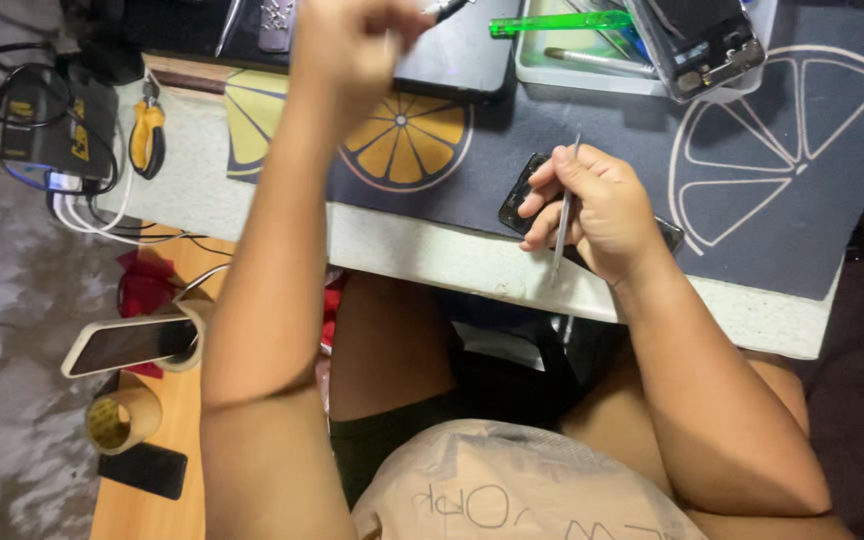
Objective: The person disassembles a smartphone by removing screws and separating the back cover. They then use tweezers to manipulate internal components and transfer parts between two phone bodies.
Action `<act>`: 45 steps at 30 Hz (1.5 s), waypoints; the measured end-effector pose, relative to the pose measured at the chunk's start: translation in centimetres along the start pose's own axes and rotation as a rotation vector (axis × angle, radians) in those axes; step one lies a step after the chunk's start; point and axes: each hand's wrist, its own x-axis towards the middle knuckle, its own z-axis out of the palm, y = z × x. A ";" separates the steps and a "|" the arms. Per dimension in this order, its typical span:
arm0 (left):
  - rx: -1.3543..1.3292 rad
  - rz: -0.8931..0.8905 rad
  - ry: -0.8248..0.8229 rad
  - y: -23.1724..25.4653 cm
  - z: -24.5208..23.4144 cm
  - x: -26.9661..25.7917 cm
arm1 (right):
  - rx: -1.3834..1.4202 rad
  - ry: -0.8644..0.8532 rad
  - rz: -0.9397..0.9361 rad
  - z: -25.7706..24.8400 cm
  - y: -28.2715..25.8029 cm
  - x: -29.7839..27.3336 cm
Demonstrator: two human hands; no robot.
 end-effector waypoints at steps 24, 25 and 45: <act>0.288 -0.160 -0.265 11.0 5.3 -9.6 | -0.030 0.053 0.033 0.5 -0.6 -0.4; 0.276 -0.194 -0.262 11.1 4.8 -10.7 | -0.025 0.040 0.019 0.6 -0.6 -0.4; -0.035 -0.153 -0.387 12.2 -1.5 -16.8 | -0.040 0.062 -0.127 -2.3 -0.3 -0.2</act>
